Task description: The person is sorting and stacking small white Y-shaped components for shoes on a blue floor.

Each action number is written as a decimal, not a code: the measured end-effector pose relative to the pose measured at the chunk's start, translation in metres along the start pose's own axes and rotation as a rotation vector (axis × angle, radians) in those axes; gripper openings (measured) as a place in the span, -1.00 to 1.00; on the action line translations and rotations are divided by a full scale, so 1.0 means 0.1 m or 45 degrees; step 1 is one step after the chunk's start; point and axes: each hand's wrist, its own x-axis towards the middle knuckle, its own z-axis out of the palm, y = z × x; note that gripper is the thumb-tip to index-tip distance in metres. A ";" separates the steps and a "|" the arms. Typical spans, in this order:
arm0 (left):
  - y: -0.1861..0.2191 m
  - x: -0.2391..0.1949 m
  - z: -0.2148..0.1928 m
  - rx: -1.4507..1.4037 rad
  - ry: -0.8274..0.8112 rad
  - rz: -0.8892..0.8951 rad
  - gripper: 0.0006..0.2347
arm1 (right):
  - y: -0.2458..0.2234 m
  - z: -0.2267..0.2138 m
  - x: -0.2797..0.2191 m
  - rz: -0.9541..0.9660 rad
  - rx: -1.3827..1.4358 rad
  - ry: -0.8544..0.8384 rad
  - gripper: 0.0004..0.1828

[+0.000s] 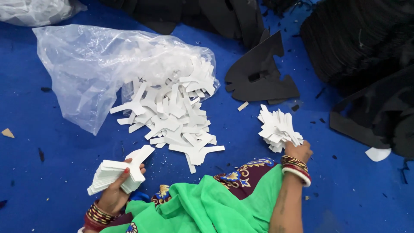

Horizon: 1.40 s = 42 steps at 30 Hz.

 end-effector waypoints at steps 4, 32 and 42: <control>0.00 0.01 -0.03 -0.091 -0.039 0.018 -0.56 | -0.28 0.07 -0.39 -0.059 0.159 0.121 -0.17; 0.00 0.01 0.05 -0.274 -0.238 0.078 -0.58 | -1.26 0.68 -2.44 -1.544 -0.182 -0.670 -0.84; -0.14 0.03 -0.14 -0.315 -0.235 0.046 -0.57 | -1.95 1.09 -3.57 -1.732 0.373 -1.111 -0.91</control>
